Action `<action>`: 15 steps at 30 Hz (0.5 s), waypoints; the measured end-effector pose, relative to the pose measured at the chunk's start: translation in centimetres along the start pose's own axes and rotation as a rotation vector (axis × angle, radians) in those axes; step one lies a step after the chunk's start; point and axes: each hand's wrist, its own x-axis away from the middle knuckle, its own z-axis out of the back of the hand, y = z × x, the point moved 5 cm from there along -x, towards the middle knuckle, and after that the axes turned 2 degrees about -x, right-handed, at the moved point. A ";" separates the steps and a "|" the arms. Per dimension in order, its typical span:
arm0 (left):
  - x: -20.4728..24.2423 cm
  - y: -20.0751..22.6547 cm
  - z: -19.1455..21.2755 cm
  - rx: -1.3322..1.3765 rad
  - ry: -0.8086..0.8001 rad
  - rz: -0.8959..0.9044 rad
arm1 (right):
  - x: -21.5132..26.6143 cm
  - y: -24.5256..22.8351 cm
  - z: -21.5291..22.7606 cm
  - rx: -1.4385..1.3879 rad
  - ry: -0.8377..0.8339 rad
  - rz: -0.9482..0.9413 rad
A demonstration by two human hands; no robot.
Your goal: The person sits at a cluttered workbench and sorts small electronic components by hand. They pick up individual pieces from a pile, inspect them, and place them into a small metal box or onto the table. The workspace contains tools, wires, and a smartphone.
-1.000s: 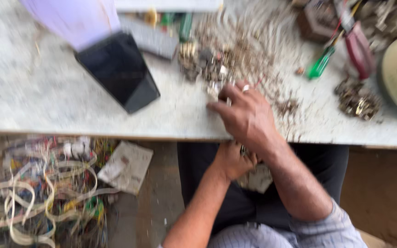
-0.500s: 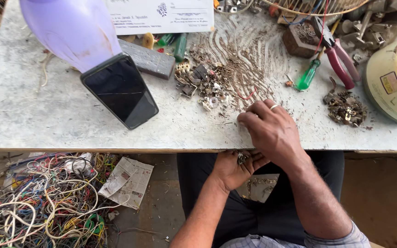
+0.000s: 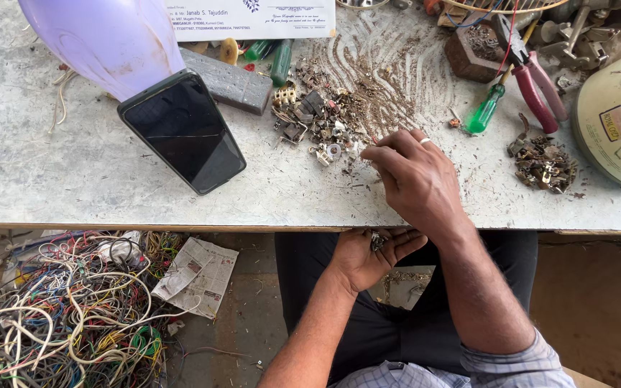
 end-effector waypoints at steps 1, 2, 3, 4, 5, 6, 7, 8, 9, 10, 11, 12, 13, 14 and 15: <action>0.1 0.0 -0.1 -0.003 0.009 0.008 | -0.2 0.0 -0.3 0.016 -0.021 0.008; 0.1 0.1 -0.1 -0.005 0.018 0.017 | -0.4 -0.1 -0.7 0.033 -0.041 0.016; 0.1 0.0 -0.1 -0.007 0.027 0.026 | -0.5 -0.2 -1.0 0.049 -0.062 0.024; 0.2 0.0 -0.1 0.007 0.029 0.032 | -0.4 -0.3 -1.2 0.059 -0.072 0.050; 0.1 0.0 -0.1 0.020 0.029 0.038 | -0.4 -0.4 -1.3 0.069 -0.080 0.077; 0.1 0.0 -0.2 0.033 0.029 0.044 | -0.5 -0.4 -1.4 0.080 -0.089 0.103; 0.0 0.0 -0.3 0.035 0.010 0.041 | -0.5 -0.2 -1.4 0.071 -0.089 0.092; 0.0 0.1 -0.4 0.036 -0.009 0.037 | -0.5 0.0 -1.4 0.062 -0.090 0.080; 0.0 0.1 -0.5 0.041 -0.026 0.032 | -0.5 0.2 -1.3 0.052 -0.094 0.069; 0.0 0.1 -0.5 0.029 -0.021 0.035 | -0.5 0.5 -1.1 0.031 -0.070 0.045; 0.0 0.1 -0.5 0.018 -0.016 0.043 | -0.4 0.9 -0.7 0.013 -0.045 0.018; 0.0 0.1 -0.4 0.007 -0.012 0.050 | -0.3 1.2 -0.3 -0.006 -0.020 -0.009; 0.0 0.2 -0.5 0.018 -0.028 0.051 | -0.2 1.4 0.0 0.002 -0.003 -0.008; 0.0 0.2 -0.6 0.029 -0.044 0.051 | -0.2 1.5 0.4 0.010 0.014 -0.007; 0.1 0.2 -0.7 0.040 -0.057 0.052 | -0.1 1.5 0.6 0.016 0.030 -0.007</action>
